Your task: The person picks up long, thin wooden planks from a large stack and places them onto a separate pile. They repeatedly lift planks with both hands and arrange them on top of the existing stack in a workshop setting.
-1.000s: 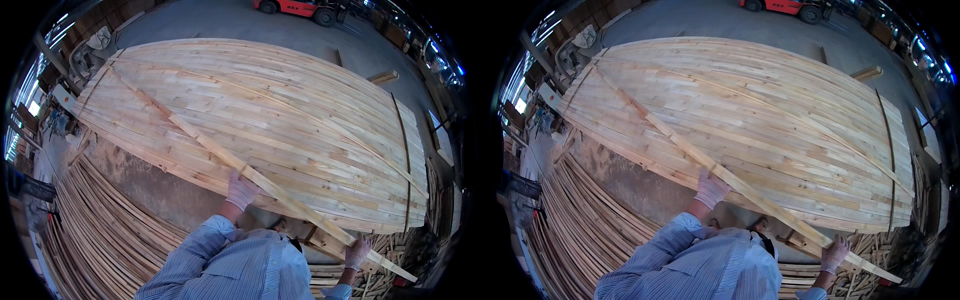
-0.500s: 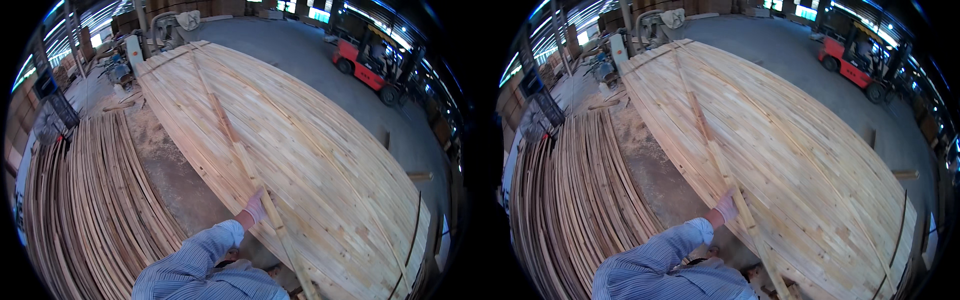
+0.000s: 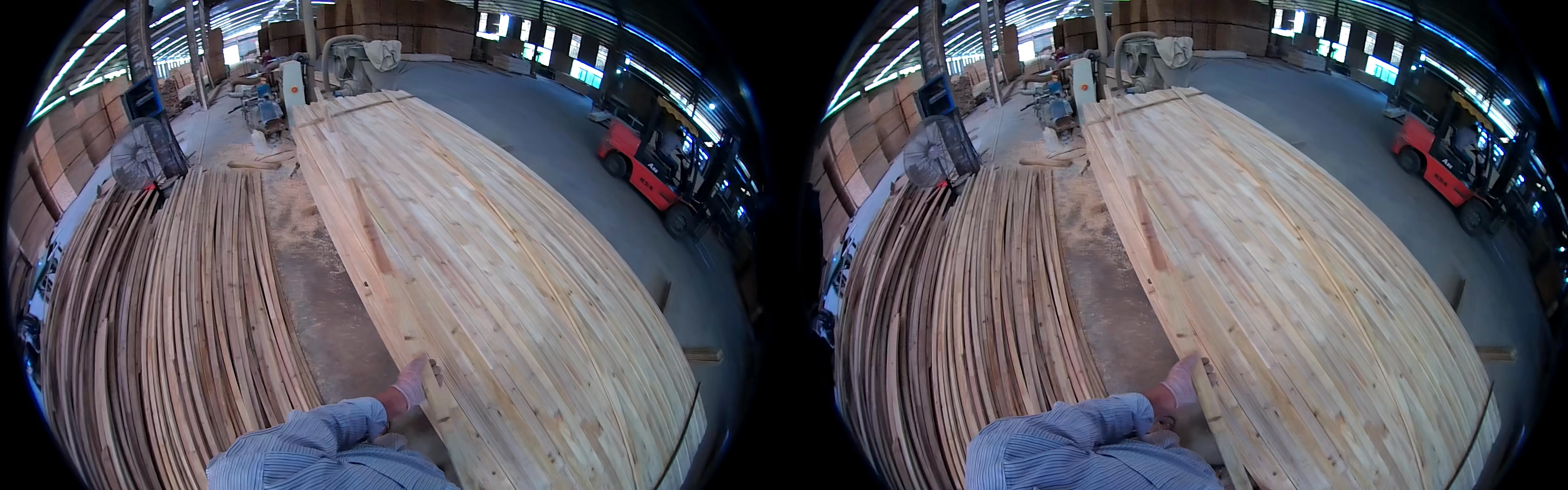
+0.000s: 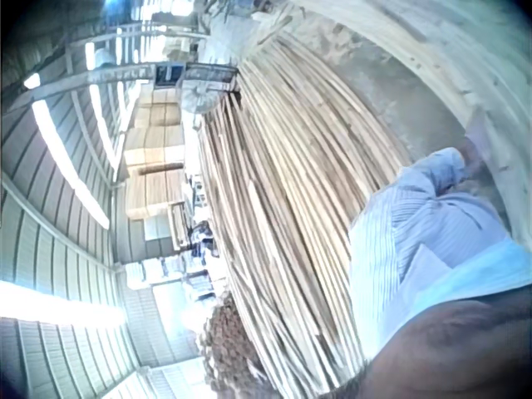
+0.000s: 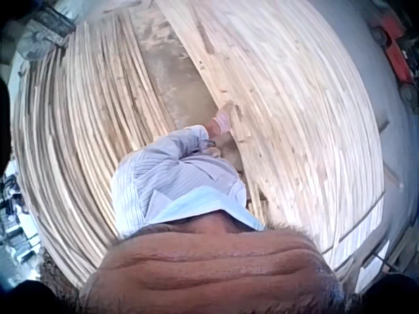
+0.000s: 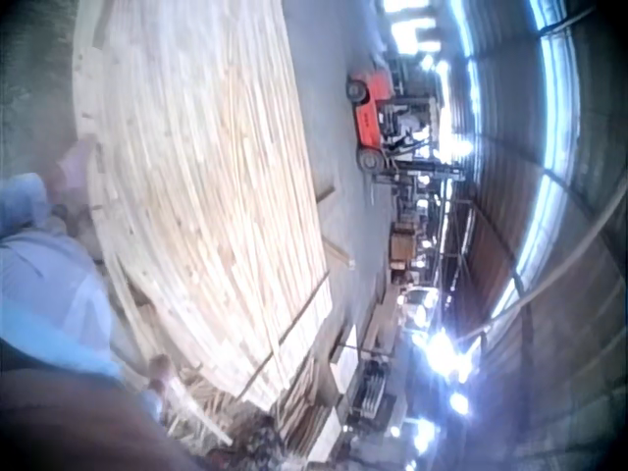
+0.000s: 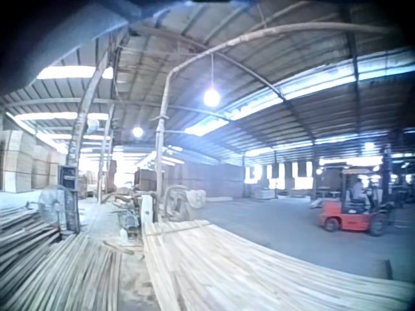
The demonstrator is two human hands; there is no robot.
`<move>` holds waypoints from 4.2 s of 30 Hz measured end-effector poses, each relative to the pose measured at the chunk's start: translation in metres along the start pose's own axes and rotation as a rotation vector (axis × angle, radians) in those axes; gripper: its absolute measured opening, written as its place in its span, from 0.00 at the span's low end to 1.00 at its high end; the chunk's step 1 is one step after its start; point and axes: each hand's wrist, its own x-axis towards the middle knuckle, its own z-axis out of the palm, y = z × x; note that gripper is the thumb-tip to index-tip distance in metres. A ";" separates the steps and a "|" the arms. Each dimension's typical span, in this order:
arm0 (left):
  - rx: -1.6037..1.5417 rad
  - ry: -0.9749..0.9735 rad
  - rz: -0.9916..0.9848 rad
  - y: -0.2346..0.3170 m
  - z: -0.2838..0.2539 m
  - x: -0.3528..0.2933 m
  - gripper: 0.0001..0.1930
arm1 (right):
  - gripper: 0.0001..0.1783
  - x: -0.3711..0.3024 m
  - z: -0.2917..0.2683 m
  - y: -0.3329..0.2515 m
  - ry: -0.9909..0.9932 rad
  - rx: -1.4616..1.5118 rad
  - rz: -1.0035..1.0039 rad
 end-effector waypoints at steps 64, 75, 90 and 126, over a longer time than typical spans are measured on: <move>0.387 -0.350 -0.693 -0.059 -0.100 -0.055 0.11 | 0.41 0.117 -0.453 -0.127 0.662 1.148 -0.211; 0.507 0.175 -0.019 0.092 -0.095 0.012 0.21 | 0.33 0.083 -0.337 -0.086 0.653 1.371 0.278; 0.960 0.596 0.641 0.132 -0.075 0.065 0.33 | 0.25 0.091 -0.276 -0.119 0.700 1.625 0.472; 2.569 0.620 0.566 -0.181 0.161 0.143 0.42 | 0.25 0.438 -0.356 0.366 0.531 0.659 0.674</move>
